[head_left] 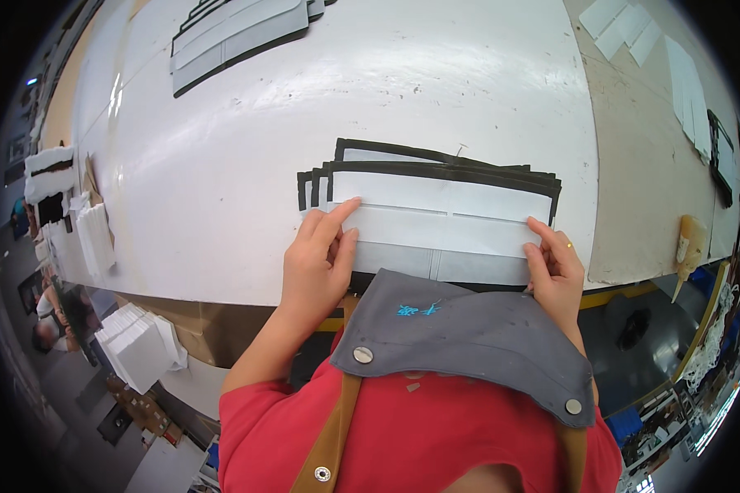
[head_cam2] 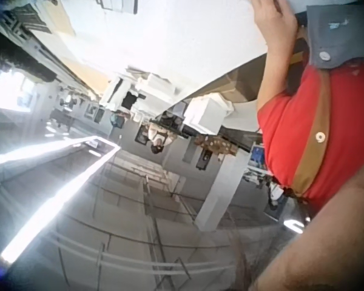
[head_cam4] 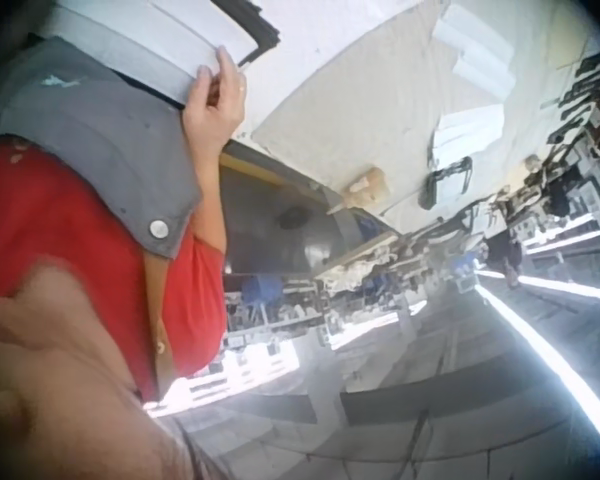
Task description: The person applies glue from a bottle onto white rectangular strips laid out on a table. They then pick up a black frame-like component and press the glued white strip onto it. This process is repeated for multiple units, stacking the finished assemblies on the table.
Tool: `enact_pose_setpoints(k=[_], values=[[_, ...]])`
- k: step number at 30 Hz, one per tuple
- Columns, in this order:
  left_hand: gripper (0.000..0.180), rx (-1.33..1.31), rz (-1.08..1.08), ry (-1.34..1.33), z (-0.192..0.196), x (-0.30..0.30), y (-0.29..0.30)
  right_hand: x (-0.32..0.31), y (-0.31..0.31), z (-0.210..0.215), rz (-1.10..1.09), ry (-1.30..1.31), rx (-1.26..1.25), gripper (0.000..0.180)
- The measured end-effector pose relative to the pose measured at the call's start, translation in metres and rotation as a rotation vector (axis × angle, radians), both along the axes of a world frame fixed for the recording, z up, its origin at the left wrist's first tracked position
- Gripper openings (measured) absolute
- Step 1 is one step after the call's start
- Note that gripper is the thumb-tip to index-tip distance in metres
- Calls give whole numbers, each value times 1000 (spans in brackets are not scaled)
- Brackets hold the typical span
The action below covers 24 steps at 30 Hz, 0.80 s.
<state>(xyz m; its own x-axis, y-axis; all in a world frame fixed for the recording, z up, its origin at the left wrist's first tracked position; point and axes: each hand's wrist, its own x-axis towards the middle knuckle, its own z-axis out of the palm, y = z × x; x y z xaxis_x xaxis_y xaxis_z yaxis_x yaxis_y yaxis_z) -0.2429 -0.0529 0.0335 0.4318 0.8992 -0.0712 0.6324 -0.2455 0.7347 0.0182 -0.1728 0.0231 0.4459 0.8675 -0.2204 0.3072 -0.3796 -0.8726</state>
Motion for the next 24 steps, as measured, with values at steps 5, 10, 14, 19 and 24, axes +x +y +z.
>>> enact_pose_setpoints(k=[5, 10, 14, 19, 24], values=[[36, -40, 21, 52, 6, 4, 1, 1, 0, 1, 1, 38, -8, 32], [35, -2, -20, 143, 5, 3, 1, 2, 2, 1, 35, -25, 31, 34], [36, 35, -52, 126, 2, 4, 2, 4, 2, 3, 40, -49, 47, 36], [36, -2, -25, 114, 3, 7, 1, 3, 3, 6, 55, -107, 46, 34], [31, 107, -110, 264, 11, 6, 10, 12, 10, 16, 143, -399, -18, 25]])
